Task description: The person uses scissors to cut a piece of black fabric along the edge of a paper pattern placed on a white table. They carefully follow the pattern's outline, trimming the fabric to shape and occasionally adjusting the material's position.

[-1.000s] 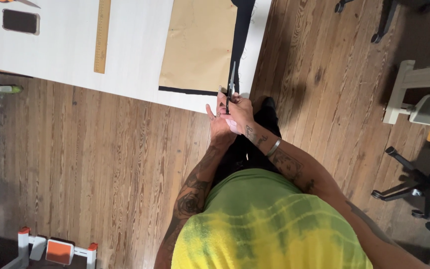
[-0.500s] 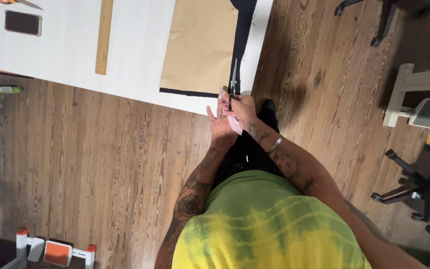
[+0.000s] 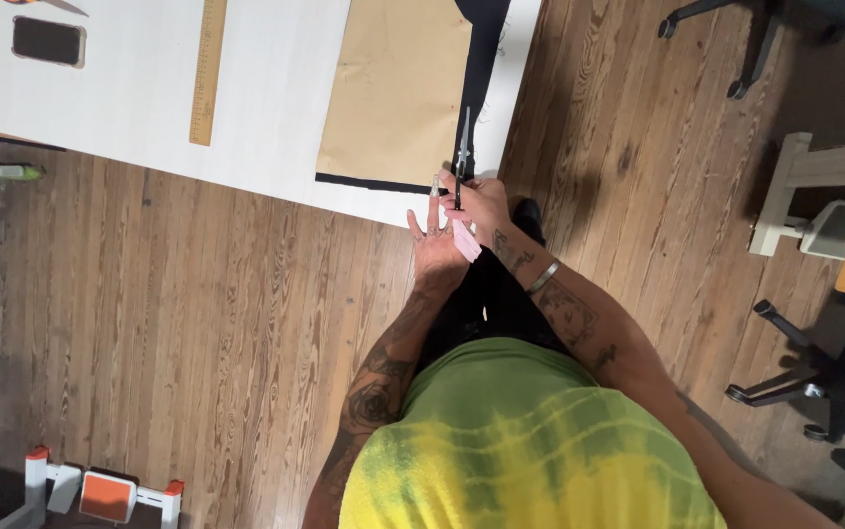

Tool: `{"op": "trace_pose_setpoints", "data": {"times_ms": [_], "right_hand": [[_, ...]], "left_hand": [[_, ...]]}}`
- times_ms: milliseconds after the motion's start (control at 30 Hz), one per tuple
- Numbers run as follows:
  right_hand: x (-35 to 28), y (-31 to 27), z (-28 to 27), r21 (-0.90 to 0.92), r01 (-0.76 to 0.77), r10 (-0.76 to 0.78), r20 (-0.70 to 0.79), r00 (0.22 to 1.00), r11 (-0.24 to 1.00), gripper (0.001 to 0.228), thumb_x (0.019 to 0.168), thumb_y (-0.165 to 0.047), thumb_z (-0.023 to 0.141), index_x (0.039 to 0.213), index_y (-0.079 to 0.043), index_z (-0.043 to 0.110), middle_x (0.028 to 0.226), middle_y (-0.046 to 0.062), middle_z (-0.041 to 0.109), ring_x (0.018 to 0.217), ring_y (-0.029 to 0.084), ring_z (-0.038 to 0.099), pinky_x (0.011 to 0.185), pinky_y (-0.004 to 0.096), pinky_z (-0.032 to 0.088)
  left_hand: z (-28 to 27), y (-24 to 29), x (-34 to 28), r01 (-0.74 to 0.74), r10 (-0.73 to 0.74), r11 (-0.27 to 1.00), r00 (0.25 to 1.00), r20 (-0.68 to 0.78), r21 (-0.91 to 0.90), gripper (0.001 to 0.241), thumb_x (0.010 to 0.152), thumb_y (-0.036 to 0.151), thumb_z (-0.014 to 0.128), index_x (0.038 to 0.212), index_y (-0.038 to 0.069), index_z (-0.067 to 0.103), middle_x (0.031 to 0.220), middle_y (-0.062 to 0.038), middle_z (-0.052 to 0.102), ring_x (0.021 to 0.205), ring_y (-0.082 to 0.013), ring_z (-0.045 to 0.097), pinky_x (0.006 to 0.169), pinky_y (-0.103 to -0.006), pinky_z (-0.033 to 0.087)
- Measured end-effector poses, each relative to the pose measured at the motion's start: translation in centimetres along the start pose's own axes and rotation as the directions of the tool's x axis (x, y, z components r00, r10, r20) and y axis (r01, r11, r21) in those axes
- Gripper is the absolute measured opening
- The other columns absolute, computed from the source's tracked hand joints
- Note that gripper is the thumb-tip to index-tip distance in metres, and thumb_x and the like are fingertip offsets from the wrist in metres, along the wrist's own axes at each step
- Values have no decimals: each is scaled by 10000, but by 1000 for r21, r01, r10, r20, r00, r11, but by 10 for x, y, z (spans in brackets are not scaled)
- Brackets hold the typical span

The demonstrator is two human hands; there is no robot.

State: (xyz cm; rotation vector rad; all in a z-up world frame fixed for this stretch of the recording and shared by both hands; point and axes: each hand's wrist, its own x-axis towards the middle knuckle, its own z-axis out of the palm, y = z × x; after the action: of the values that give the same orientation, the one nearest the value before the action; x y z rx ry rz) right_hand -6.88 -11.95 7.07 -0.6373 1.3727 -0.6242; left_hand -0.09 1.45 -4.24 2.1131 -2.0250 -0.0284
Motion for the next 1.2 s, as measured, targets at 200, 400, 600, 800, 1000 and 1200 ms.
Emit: {"op": "trace_pose_setpoints", "data": {"times_ms": [200, 400, 600, 800, 1000, 1200], "right_hand": [[8, -16, 2, 22, -15, 15, 1, 1000, 1000, 741, 920, -576, 1088, 1072, 95, 813, 931, 245, 872, 836, 279, 914, 830, 447, 795], [18, -23, 0, 9, -8, 8, 18, 1000, 1000, 779, 899, -596, 1112, 1075, 98, 805, 931, 251, 864, 851, 302, 917, 854, 465, 793], [9, -20, -1, 28, -24, 24, 1, 1000, 999, 730, 900, -541, 1134, 1058, 91, 804, 919, 237, 864, 839, 292, 915, 846, 466, 790], [44, -19, 12, 33, -50, 50, -1, 999, 998, 811, 887, -630, 1114, 1092, 88, 798, 964, 251, 858, 896, 305, 913, 899, 473, 787], [72, -2, 8, 49, -6, 6, -9, 1000, 999, 754, 905, -568, 1122, 1062, 94, 797, 925, 235, 854, 840, 282, 911, 856, 457, 793], [72, -2, 11, 42, 5, -4, -18, 1000, 999, 712, 908, -541, 1131, 1026, 80, 804, 908, 225, 857, 818, 272, 911, 843, 463, 796]], "left_hand": [[35, -7, -6, 23, -24, 999, 999, 43, 32, 719, 1214, 610, 407, 1879, 343, 460, 2036, 90, 350, 1916, -409, 163, 1478, -899, 21], [28, -10, -3, -19, 18, 1000, 998, -58, -21, 698, 1211, 623, 446, 1855, 358, 504, 1968, 69, 476, 1896, -448, 233, 1443, -936, 126], [36, -10, -5, -63, 60, 998, 981, -186, -12, 660, 1237, 621, 392, 1775, 315, 621, 1850, -5, 631, 1855, -481, 349, 1396, -955, 242], [22, -10, -1, -83, 77, 996, 972, -222, -19, 603, 1191, 614, 555, 1605, 243, 788, 1671, -69, 782, 1824, -487, 414, 1379, -952, 243], [27, -7, -2, -80, 74, 997, 964, -254, -13, 594, 1217, 613, 556, 1559, 195, 804, 1677, -75, 768, 1806, -500, 445, 1381, -948, 285], [10, -5, 2, -87, 81, 996, 958, -276, -9, 598, 1222, 617, 550, 1563, 188, 790, 1672, -79, 756, 1806, -507, 442, 1385, -948, 287]]}}
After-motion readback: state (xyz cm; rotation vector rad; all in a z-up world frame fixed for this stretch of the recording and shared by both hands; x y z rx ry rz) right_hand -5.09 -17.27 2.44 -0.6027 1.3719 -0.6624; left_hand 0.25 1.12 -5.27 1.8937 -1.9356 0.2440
